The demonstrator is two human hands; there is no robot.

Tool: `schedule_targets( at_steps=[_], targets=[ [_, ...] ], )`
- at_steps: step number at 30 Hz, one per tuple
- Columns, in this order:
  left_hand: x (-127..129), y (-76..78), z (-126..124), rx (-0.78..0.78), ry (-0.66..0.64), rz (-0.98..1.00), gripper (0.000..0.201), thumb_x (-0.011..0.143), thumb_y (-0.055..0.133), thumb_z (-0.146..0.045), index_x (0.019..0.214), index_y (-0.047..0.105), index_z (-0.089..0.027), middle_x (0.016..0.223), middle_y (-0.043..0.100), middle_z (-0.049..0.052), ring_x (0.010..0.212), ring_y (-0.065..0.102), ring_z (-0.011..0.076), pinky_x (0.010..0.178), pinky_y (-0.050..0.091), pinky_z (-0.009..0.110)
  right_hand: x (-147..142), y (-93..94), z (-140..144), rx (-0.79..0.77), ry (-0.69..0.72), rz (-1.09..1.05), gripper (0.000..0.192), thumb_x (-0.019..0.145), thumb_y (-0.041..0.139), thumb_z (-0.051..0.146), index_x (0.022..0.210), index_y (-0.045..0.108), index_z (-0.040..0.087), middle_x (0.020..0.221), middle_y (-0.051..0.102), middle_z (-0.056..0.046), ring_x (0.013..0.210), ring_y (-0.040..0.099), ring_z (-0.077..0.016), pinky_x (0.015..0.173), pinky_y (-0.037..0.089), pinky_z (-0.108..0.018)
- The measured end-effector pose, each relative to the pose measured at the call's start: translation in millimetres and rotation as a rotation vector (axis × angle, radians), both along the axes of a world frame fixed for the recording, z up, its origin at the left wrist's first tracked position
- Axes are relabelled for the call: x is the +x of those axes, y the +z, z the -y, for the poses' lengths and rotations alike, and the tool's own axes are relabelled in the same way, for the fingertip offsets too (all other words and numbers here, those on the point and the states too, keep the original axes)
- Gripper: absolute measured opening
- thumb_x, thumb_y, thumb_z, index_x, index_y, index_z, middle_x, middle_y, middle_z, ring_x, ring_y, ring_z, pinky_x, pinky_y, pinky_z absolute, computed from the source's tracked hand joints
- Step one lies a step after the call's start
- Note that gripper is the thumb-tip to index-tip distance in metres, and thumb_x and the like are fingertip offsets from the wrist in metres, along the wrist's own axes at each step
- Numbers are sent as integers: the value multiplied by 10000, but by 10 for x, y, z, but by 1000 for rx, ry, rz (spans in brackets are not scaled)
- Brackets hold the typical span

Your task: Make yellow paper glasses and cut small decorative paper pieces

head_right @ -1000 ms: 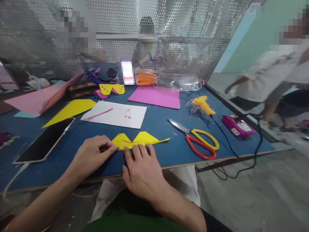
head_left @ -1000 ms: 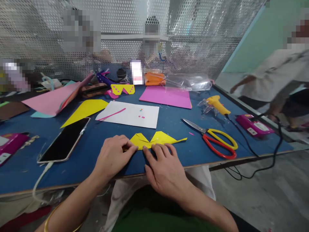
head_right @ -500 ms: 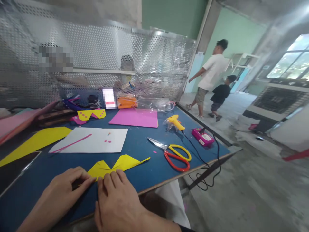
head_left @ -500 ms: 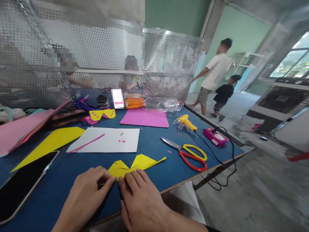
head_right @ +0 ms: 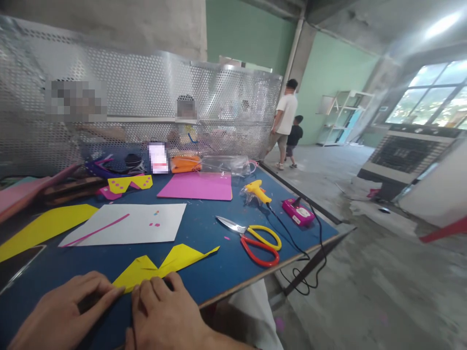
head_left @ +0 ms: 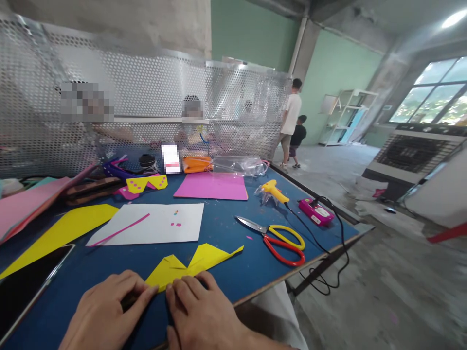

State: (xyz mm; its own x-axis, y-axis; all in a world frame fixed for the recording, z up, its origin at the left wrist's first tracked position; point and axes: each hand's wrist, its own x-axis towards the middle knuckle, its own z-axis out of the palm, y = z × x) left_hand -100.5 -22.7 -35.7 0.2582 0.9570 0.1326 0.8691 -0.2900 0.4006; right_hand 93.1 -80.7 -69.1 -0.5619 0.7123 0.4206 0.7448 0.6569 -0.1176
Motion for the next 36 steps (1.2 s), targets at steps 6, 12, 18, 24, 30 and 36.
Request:
schedule_targets(
  at_steps=[6,12,18,24,30,36],
  targets=[
    [-50,-57,-53,-65,17,-1,356,721,476,-570,589,607,-266,675,677,7,691,649,211,666,475,313,-4,-22,3,8,0,-3,510,969,406,352,1359,455,27,1225,603,-146,1109,517,-259,946,468,-441],
    [6,-2,-44,-78,37,-40,334,716,444,-547,607,586,-265,671,667,18,699,653,229,667,473,331,-21,-80,-24,34,0,-6,509,955,440,377,1336,474,40,1200,617,-142,1085,537,-264,930,473,-456],
    [31,11,4,-43,57,-29,322,720,432,-516,608,584,-256,690,669,36,724,645,243,694,466,354,-65,-80,-31,9,-11,17,530,950,431,403,1371,446,82,1167,629,-145,1032,564,-272,929,464,-486],
    [-27,-42,7,0,30,-10,313,759,465,-486,599,584,-245,688,670,28,707,631,222,670,452,331,-128,-74,2,10,-37,29,603,951,419,439,1415,405,54,1204,621,-174,1087,546,-297,943,461,-509],
    [-35,5,33,43,20,22,306,775,487,-467,591,593,-247,655,664,14,663,634,212,642,456,313,-108,-140,-16,14,-35,53,609,954,409,457,1424,401,70,1245,616,-169,1117,552,-297,935,482,-497],
    [-108,13,22,-16,39,24,341,783,474,-498,569,557,-245,636,659,9,650,637,202,627,459,297,-111,-183,-6,27,-46,47,637,944,446,486,1432,400,79,1271,617,-175,1141,551,-303,944,482,-503]
  ],
)
